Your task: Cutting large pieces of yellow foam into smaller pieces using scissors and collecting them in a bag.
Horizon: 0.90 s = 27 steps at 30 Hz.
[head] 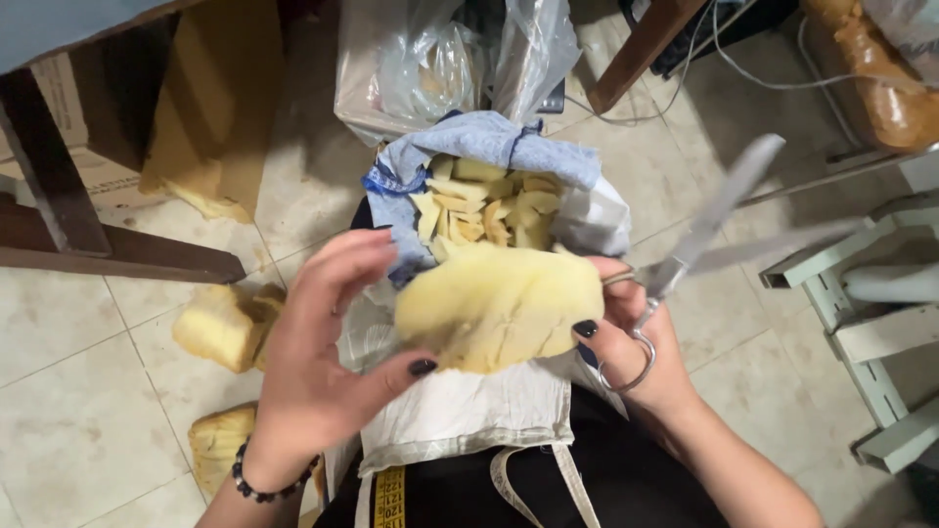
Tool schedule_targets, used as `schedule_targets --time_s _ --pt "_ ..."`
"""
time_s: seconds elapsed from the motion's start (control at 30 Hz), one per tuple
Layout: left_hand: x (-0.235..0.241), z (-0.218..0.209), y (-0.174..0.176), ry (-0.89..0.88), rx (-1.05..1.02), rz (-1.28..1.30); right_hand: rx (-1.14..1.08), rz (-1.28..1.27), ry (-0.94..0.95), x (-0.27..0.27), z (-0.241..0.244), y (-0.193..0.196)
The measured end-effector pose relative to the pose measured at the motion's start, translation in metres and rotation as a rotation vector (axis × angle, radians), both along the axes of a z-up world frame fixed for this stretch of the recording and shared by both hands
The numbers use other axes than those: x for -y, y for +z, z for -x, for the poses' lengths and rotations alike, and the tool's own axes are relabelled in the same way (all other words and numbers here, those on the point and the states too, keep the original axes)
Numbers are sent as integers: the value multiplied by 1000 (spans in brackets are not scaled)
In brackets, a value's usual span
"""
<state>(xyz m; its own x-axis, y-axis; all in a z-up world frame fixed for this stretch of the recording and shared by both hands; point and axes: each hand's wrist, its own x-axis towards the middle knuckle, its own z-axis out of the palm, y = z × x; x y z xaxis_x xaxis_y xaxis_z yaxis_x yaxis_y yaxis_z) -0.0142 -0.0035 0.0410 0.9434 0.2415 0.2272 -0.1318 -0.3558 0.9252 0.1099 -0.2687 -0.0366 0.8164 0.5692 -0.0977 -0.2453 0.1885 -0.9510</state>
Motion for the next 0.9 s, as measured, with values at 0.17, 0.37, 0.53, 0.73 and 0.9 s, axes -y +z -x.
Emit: schedule_targets --time_s 0.17,0.37,0.53,0.73,0.9 --pt "21 -8 -23 -87 -153 650 9 -134 4 -9 7 -8" --pt "35 -5 -46 30 -142 996 23 44 141 -12 5 -2" --pt "17 3 -34 215 -266 767 591 514 363 6 -15 36" --pt "1 3 -47 90 -250 645 915 974 564 15 -24 39" --pt "-4 -4 -49 -58 -236 581 1194 1149 637 12 -29 27"
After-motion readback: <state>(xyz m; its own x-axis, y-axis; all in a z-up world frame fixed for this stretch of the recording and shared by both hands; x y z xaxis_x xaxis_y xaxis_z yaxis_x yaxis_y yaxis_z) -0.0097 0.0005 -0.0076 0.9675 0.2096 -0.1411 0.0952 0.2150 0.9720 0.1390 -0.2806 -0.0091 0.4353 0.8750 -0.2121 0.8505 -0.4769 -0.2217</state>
